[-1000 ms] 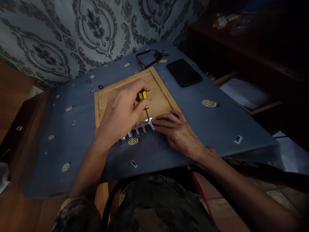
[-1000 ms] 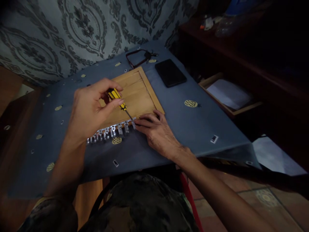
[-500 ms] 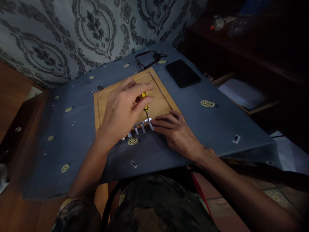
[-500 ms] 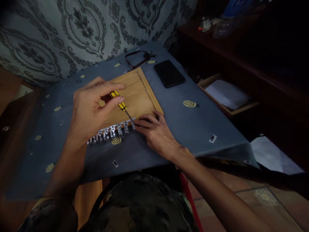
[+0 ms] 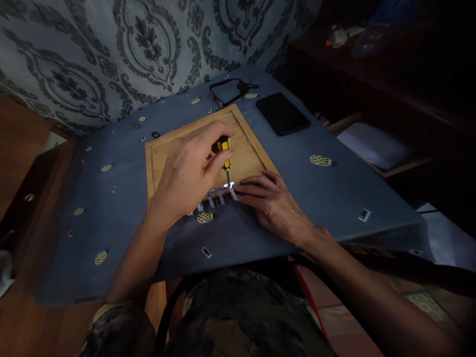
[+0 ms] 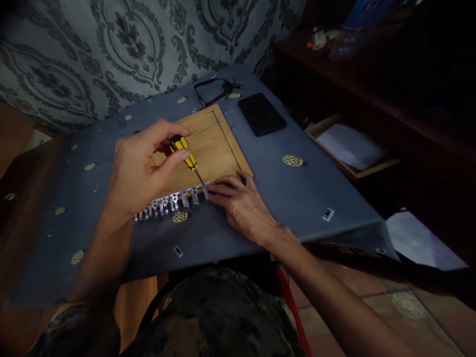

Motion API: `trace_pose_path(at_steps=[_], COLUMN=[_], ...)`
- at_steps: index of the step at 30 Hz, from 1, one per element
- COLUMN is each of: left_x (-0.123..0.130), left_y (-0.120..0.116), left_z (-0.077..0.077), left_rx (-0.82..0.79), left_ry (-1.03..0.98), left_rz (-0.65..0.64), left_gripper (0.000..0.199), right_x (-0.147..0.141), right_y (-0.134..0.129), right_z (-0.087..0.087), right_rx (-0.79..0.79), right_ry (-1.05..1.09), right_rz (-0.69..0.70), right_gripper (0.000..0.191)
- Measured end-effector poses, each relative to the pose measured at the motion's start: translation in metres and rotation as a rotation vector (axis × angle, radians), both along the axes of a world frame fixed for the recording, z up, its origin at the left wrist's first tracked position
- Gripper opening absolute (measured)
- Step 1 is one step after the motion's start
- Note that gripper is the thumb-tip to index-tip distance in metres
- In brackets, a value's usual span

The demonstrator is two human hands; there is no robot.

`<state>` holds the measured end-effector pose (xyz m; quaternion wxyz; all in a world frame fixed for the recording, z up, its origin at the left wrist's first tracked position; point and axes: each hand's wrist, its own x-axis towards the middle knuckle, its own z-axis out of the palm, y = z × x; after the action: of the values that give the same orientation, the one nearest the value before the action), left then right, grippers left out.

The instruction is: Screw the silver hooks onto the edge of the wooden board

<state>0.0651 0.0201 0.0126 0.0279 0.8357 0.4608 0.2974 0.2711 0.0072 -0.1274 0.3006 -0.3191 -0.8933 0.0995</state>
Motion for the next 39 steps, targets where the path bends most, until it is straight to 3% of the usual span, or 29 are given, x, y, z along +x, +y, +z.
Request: trace_pose_path(at_steps=[11,17,22,30,34,39], left_x=[-0.0005,0.0019,0.006,-0.0005,0.0005,0.0028], left_y=[0.0041,0.0059,0.0033,0.0016,0.0023,0.0015], left_z=[-0.0043,-0.0077,-0.009,-0.0032,-0.0044,-0.0053], left_rx=[-0.036,0.018,0.047,-0.012,0.008,0.039], left_ry=[0.034,-0.009,-0.042,-0.013,-0.011,0.01], left_rz=[0.002,-0.062,-0.036,-0.021,-0.042,0.034], left_gripper=[0.021,0.018,0.016,0.03,0.021,0.019], right_x=[-0.0013,-0.0002,-0.0003,-0.001,-0.0008,-0.0002], right_y=[0.0005,0.0002,-0.0006,-0.0012,-0.0012,-0.0009], right_z=[0.0034,0.0013,0.0016,0.0039,0.0029,0.0034], right_rx=[-0.04,-0.045,-0.032,-0.05,-0.065,-0.058], right_ry=[0.033,0.027,0.01,0.016,0.016,0.012], right_rz=[0.008,-0.01,-0.009,-0.001,-0.013,-0.006], right_gripper=[0.039,0.04,0.039,0.041,0.041,0.042])
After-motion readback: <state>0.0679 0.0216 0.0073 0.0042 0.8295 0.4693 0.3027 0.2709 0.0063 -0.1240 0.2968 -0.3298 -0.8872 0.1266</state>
